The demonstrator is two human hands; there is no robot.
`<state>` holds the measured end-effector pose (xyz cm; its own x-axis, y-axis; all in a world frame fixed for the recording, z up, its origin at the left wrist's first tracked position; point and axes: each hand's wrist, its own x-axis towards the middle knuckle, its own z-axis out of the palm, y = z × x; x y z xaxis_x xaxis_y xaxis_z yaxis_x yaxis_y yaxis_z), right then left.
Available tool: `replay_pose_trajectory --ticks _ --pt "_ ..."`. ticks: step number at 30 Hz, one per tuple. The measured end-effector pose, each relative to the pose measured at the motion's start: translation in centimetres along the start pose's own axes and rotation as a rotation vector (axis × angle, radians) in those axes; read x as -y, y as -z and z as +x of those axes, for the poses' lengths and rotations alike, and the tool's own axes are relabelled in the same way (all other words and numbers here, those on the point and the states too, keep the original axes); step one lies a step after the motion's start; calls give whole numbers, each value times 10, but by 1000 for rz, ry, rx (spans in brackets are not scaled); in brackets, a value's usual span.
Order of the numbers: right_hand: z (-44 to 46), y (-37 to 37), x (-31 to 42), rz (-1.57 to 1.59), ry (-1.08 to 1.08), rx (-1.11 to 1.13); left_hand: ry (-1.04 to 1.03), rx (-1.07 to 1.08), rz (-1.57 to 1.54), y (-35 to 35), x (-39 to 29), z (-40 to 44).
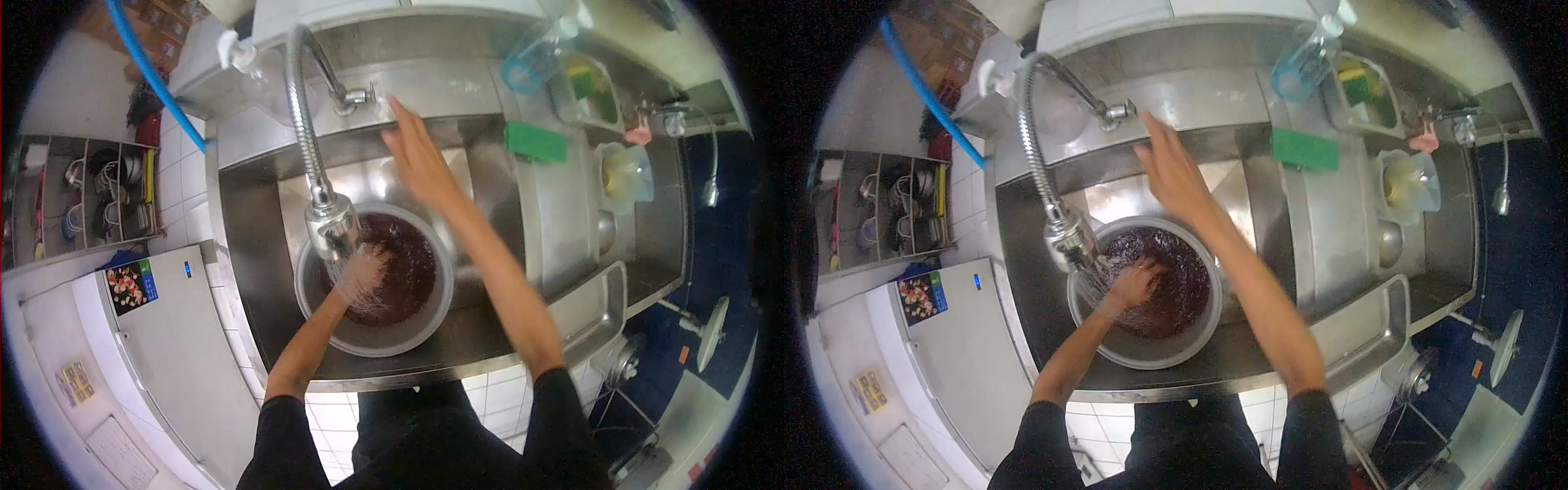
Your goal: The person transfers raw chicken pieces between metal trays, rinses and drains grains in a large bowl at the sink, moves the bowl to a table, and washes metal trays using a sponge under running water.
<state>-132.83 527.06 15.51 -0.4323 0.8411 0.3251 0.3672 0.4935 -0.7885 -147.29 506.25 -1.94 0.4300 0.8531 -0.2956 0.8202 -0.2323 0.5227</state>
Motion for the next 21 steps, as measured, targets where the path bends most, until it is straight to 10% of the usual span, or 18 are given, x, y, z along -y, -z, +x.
replay_pose_trajectory --ticks 8,10,13,17,21 --pt "105 -53 -67 -162 -98 -20 15 228 169 -36 73 72" --pt "119 -47 -65 270 -688 244 181 201 46 -50 87 65" --pt "102 -47 -56 613 -859 87 393 165 -95 -68 101 51" --pt "-31 -69 -11 263 -657 -221 576 167 -150 -80 103 26" --pt "-215 -112 -25 -99 -835 213 735 269 80 -79 66 -17"
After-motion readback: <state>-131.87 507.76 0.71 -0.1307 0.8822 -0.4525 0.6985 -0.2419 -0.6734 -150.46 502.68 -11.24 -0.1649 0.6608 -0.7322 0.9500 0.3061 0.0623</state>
